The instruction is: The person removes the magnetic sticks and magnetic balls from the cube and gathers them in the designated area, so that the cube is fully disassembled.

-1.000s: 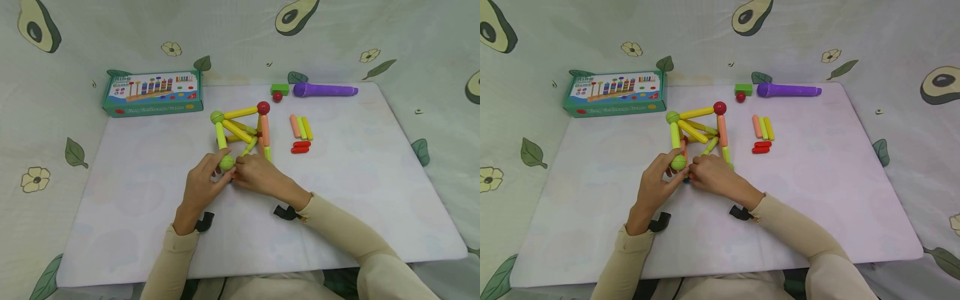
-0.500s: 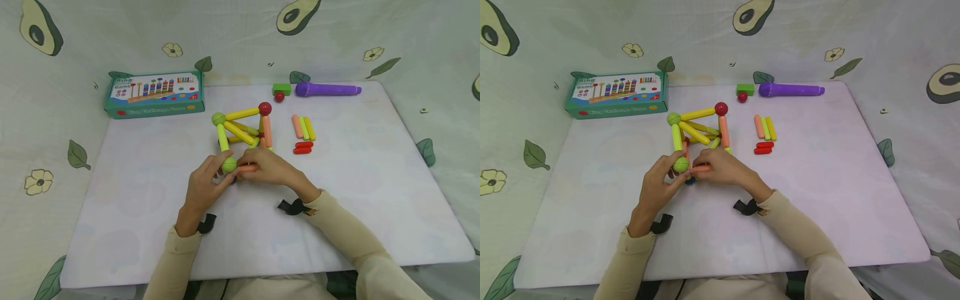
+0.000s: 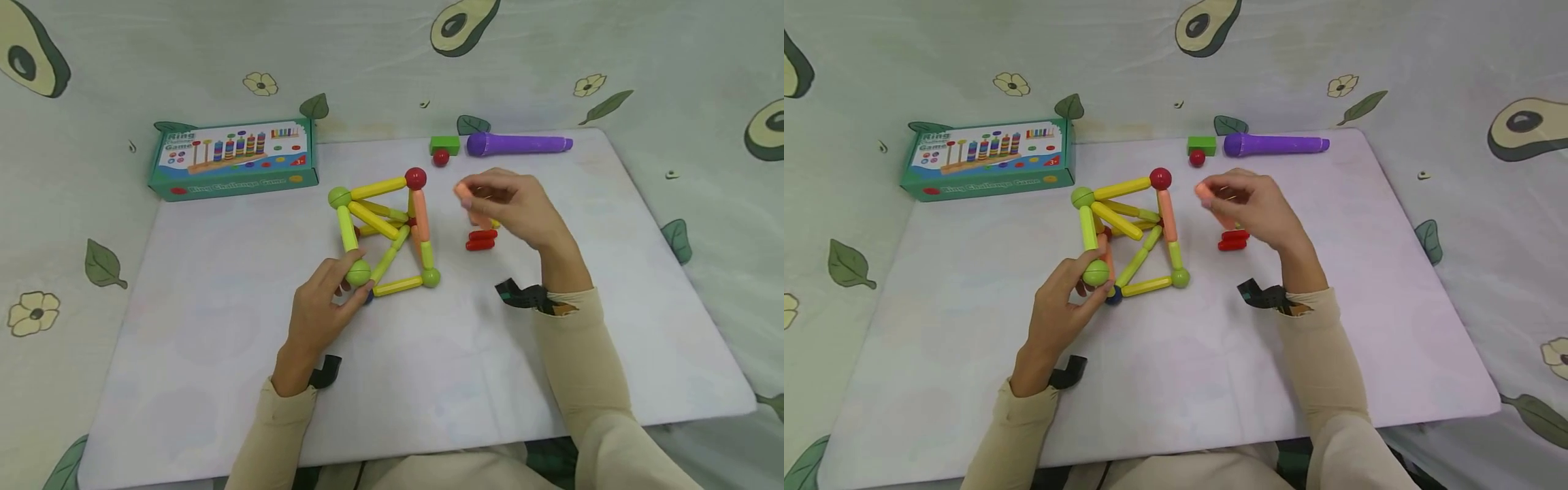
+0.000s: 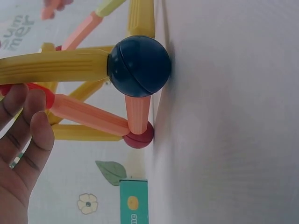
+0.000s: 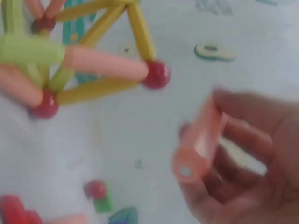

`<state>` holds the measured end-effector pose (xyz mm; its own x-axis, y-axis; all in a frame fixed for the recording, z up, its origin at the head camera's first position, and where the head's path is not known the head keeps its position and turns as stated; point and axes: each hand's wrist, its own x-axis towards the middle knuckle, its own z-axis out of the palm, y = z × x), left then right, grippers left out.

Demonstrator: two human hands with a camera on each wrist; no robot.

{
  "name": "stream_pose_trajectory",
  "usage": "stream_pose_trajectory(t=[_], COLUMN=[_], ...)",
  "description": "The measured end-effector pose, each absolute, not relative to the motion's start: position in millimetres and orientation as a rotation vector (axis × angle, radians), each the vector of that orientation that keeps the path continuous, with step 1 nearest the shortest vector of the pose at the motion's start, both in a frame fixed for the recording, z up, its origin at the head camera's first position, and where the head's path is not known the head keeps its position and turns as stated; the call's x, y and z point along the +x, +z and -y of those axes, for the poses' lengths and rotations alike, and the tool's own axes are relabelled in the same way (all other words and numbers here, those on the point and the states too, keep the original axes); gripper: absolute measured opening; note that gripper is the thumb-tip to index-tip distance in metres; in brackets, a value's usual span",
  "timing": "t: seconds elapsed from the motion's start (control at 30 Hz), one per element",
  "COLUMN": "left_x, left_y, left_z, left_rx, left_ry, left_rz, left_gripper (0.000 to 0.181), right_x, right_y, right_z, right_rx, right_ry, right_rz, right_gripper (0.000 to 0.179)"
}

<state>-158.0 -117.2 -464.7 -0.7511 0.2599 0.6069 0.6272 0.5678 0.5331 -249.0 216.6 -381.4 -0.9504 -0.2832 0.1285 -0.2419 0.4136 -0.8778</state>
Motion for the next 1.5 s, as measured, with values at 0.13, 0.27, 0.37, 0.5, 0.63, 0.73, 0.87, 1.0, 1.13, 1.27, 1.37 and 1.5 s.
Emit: stream_pose_trajectory(t=[0.13,0.27,0.37,0.5,0.63,0.73,0.87,1.0,1.13,1.27,1.37,1.5], left_x=[-158,-158,-158,-158,-157,-157,-157,-157,-158,-158,-158,-159], left_y=[-465,-467,-467,-468,-468,-467,-467,-467,-467,-470,-471,-467], left_z=[118,118,118,117,118,118,118,118,119,120,120,120], left_rx=[-0.715,-0.718,-0.717,-0.714,-0.712,-0.712,-0.715,-0.717,-0.714,-0.721,-0.738,-0.756], left_ry=[-1.061,-1.071,-1.077,-1.077,-1.080,-1.076,-1.068,-1.063,-1.065,-1.074,-1.072,-1.067], left_rz=[2.340,2.338,2.333,2.330,2.331,2.334,2.339,2.340,2.334,2.319,2.307,2.299], left_gripper=[0.049,0.048,0.048,0.048,0.048,0.049,0.049,0.049,0.050,0.049,0.048,0.049], right_x=[-267,-281,-289,-299,-307,-309,-307,-303,-299,-293,-286,-279], right_y=[-394,-410,-420,-437,-454,-464,-466,-457,-439,-424,-414,-399], right_z=[-233,-248,-257,-267,-274,-277,-276,-273,-272,-273,-271,-263], right_rx=[-0.060,0.215,0.332,0.423,0.454,0.448,0.406,0.381,0.384,0.363,0.338,0.232], right_ry=[-1.780,-1.771,-1.712,-1.530,-1.344,-1.262,-1.170,-1.085,-1.034,-1.064,-1.098,-1.129], right_rz=[-2.804,-2.858,-2.846,-2.864,-2.882,-2.897,-2.902,-2.861,-2.828,-2.915,-2.983,-3.064], right_gripper=[0.036,0.038,0.041,0.045,0.047,0.047,0.042,0.038,0.039,0.039,0.041,0.041])
